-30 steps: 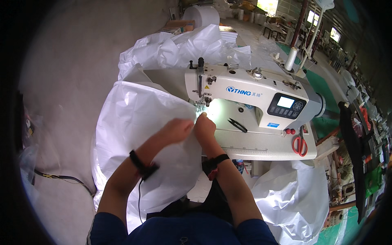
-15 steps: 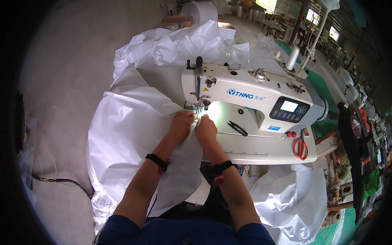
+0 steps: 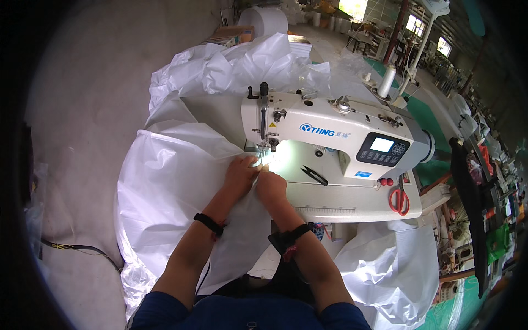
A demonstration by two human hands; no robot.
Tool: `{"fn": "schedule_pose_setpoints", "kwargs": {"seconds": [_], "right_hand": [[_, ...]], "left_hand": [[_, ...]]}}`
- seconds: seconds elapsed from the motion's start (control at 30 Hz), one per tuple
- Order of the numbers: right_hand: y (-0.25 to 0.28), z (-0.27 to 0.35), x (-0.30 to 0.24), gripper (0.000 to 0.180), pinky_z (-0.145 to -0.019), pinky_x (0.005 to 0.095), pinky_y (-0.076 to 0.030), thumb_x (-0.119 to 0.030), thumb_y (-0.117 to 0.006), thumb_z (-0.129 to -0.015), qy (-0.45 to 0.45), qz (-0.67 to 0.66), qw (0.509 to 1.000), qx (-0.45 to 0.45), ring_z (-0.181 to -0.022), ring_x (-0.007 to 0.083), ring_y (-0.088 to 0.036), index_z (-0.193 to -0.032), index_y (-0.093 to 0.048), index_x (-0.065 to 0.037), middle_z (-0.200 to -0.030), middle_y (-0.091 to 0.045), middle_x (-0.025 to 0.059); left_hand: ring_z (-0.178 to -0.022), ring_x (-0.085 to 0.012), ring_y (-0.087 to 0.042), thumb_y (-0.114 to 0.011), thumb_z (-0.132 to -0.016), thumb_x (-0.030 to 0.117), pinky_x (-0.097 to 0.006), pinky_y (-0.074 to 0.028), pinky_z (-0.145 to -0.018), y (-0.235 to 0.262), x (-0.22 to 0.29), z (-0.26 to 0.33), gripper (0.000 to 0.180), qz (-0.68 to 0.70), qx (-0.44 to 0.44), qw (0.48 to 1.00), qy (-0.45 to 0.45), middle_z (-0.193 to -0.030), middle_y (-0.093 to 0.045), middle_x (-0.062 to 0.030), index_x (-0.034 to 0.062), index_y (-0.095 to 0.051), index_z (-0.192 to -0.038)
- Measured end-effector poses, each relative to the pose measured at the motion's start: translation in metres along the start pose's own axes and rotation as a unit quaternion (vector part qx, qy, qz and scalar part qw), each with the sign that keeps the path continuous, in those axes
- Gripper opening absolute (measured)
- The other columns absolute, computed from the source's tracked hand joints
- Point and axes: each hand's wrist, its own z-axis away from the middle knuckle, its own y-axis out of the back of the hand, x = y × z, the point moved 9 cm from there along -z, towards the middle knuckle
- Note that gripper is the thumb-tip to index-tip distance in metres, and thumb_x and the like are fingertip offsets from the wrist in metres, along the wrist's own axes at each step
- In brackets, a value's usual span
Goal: The recorder is using an industrial sewing machine to stitch together large pieces of white synthetic fabric.
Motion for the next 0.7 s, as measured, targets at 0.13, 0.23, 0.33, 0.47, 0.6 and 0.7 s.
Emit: {"fn": "schedule_pose_setpoints", "kwargs": {"seconds": [0.13, 0.23, 0.33, 0.47, 0.6, 0.7], "right_hand": [[0.001, 0.000, -0.005, 0.024, -0.062, 0.0418, -0.050, -0.014, -0.042, -0.085, -0.008, 0.014, 1.000, 0.000, -0.070, 0.0318, -0.064, -0.095, -0.058, 0.002, -0.075, -0.064, 0.0179], [-0.001, -0.002, -0.002, 0.024, -0.063, 0.0417, -0.050, -0.013, -0.041, -0.085, -0.020, 0.013, 1.000, 0.003, -0.073, 0.0322, -0.064, -0.092, -0.059, 0.001, -0.076, -0.064, 0.0181], [0.004, -0.001, -0.004, 0.022, -0.064, 0.0410, -0.050, -0.012, -0.043, -0.084, -0.013, 0.001, 1.000, -0.013, -0.073, 0.0314, -0.064, -0.093, -0.058, 0.001, -0.077, -0.064, 0.0180], [0.004, 0.016, -0.007, 0.021, -0.065, 0.0406, -0.050, -0.010, -0.045, -0.081, -0.041, -0.054, 0.997, -0.044, -0.074, 0.0316, -0.064, -0.095, -0.057, 0.000, -0.080, -0.064, 0.0191], [0.005, 0.070, 0.014, 0.019, -0.064, 0.0376, -0.050, -0.012, -0.047, -0.084, -0.034, -0.147, 0.988, -0.021, -0.074, 0.0274, -0.065, -0.095, -0.057, 0.001, -0.077, -0.064, 0.0169], [-0.010, 0.125, 0.000, 0.024, -0.065, 0.0337, -0.052, -0.017, -0.047, -0.090, -0.053, -0.458, 0.866, -0.193, -0.080, 0.0221, -0.064, -0.103, -0.056, 0.002, -0.084, -0.064, 0.0138]], "left_hand": [[-0.097, -0.0263, -0.051, -0.057, -0.073, 0.012, -0.038, -0.042, -0.082, 0.002, -0.007, 0.001, 0.015, 0.013, -0.001, 1.000, 0.018, -0.107, -0.057, -0.0030, 0.0120, -0.067, -0.084], [-0.094, -0.0250, -0.052, -0.056, -0.073, 0.012, -0.037, -0.043, -0.081, 0.000, -0.001, 0.002, 0.019, 0.008, -0.008, 1.000, 0.000, -0.103, -0.059, -0.0037, 0.0125, -0.067, -0.089], [-0.093, -0.0239, -0.053, -0.055, -0.075, 0.012, -0.037, -0.043, -0.080, 0.006, 0.005, 0.002, 0.023, -0.025, -0.002, 0.999, -0.019, -0.101, -0.060, -0.0043, 0.0136, -0.067, -0.094], [-0.097, -0.0258, -0.053, -0.054, -0.078, 0.016, -0.039, -0.043, -0.081, 0.012, -0.001, 0.021, 0.020, 0.021, -0.019, 0.999, 0.023, -0.098, -0.060, -0.0067, 0.0112, -0.065, -0.094], [-0.089, -0.0327, -0.055, -0.054, -0.081, 0.020, -0.042, -0.044, -0.078, 0.054, 0.051, 0.067, 0.020, 0.065, -0.121, 0.972, 0.190, -0.096, -0.058, -0.0130, 0.0046, -0.061, -0.092], [-0.081, -0.0339, -0.057, -0.057, -0.080, 0.024, -0.043, -0.046, -0.072, 0.094, 0.108, 0.109, 0.030, -0.042, -0.066, 0.994, 0.081, -0.090, -0.056, -0.0148, 0.0008, -0.057, -0.099]]}}
